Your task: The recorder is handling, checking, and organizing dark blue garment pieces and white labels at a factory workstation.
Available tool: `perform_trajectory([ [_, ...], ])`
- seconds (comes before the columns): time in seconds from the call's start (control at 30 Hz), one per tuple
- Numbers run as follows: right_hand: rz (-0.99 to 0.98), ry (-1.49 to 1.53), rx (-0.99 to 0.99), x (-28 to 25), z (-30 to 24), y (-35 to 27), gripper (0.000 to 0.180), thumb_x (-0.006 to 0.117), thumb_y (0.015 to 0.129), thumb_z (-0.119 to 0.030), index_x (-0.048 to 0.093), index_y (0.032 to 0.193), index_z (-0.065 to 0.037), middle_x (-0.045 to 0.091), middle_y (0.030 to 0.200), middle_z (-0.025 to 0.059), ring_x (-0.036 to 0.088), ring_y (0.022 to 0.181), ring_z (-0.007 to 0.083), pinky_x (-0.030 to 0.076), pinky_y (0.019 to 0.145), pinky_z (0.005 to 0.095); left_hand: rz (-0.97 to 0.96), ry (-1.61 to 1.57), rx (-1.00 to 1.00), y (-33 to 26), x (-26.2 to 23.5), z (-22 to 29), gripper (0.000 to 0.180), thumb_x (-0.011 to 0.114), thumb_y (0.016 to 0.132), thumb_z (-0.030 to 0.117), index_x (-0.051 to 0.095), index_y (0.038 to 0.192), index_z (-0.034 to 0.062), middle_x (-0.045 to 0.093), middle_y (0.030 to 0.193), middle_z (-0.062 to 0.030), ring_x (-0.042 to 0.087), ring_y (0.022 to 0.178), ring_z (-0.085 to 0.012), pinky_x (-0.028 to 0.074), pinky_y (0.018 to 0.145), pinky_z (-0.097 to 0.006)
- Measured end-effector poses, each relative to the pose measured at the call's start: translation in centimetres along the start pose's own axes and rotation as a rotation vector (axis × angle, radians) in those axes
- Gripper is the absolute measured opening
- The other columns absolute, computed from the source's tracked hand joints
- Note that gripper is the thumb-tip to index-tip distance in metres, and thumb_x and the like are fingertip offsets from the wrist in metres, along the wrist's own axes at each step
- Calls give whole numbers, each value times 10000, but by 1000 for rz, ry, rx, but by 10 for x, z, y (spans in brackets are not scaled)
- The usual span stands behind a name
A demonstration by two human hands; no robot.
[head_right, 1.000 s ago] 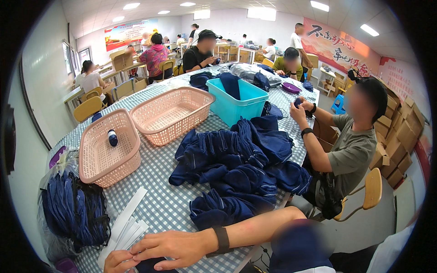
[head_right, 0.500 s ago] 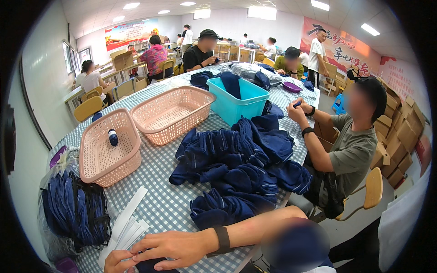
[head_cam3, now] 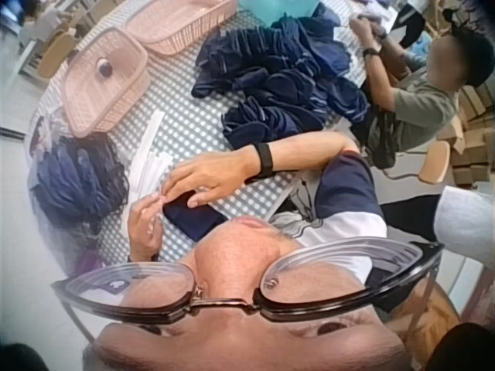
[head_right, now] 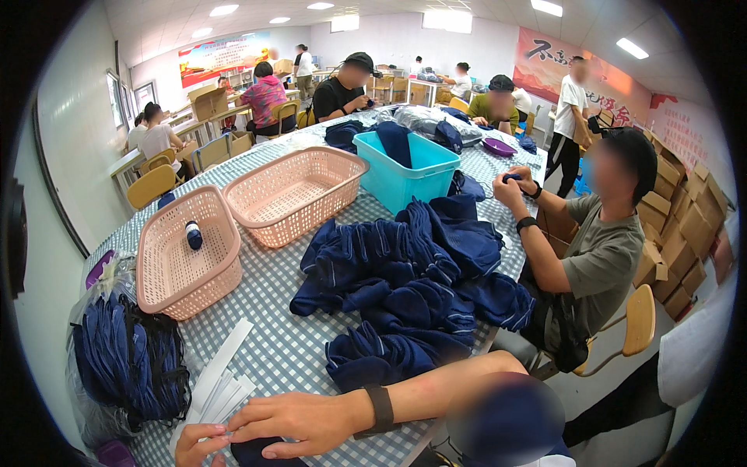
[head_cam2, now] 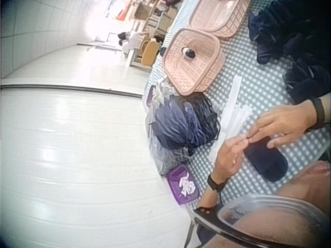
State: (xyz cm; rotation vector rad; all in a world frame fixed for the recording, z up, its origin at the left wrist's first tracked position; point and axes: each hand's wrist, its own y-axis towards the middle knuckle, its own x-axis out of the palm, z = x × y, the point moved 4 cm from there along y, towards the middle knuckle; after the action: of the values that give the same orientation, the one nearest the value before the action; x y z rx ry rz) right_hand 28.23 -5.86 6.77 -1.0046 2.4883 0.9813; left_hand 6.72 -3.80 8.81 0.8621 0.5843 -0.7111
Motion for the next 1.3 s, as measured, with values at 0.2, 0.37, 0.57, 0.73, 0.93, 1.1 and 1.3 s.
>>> perform_trajectory([
  [0.2, -1, 6, -17, -1, -3, 0, 454, 550, 945, -237, 499, 1352, -42, 476, 1365, 182, 503, 1184, 346, 434, 987, 437, -37, -35, 10, 0, 4, 0, 286, 565, 771, -78, 621, 1046, -20, 609, 1088, -219, 614, 916, -357, 508, 816, -420],
  [0.37, -27, 1, -33, -1, -6, 1, 455, 572, 923, -200, 503, 1343, -40, 473, 1370, 184, 493, 1203, 349, 427, 1002, 439, -62, -37, 25, 1, 5, 4, 287, 580, 752, -79, 616, 1031, -20, 606, 1082, -225, 606, 901, -364, 503, 796, -422],
  [0.57, -27, 7, -44, 0, -5, 1, 467, 586, 910, -179, 501, 1345, -34, 466, 1377, 192, 480, 1231, 353, 411, 1026, 440, -79, -24, 30, 2, 4, 5, 295, 586, 753, -73, 607, 1041, -14, 599, 1096, -232, 598, 916, -378, 498, 795, -429],
  [0.73, -34, 2, -44, -1, -6, 1, 470, 591, 907, -177, 501, 1346, -33, 463, 1379, 192, 478, 1234, 356, 409, 1028, 441, -91, -39, 30, 2, 4, 2, 292, 596, 758, -57, 605, 1046, -12, 594, 1106, -233, 598, 916, -381, 497, 801, -431],
  [0.93, -18, 62, -18, -6, -5, 0, 430, 570, 941, -216, 529, 1326, -30, 487, 1354, 190, 490, 1230, 355, 401, 1037, 435, -97, -32, 28, 4, 5, 1, 321, 593, 761, -50, 616, 1077, -4, 601, 1119, -236, 608, 938, -380, 504, 806, -429],
  [1.1, 195, 449, -45, -42, -23, 9, 388, 508, 1008, -309, 635, 1160, 24, 599, 1218, 185, 547, 1171, 310, 383, 1044, 405, -14, 65, -5, -11, 7, -9, 390, 561, 668, -99, 653, 1019, 45, 678, 1013, -120, 659, 891, -289, 518, 761, -361],
  [1.3, 718, 589, -475, -71, -62, -13, 172, 570, 940, -213, 646, 958, -60, 608, 1078, 101, 599, 973, 253, 502, 807, 412, 17, -55, -60, -8, 11, -29, 491, 549, 612, -138, 649, 1063, 27, 655, 1103, -149, 658, 941, -293, 534, 788, -349],
])
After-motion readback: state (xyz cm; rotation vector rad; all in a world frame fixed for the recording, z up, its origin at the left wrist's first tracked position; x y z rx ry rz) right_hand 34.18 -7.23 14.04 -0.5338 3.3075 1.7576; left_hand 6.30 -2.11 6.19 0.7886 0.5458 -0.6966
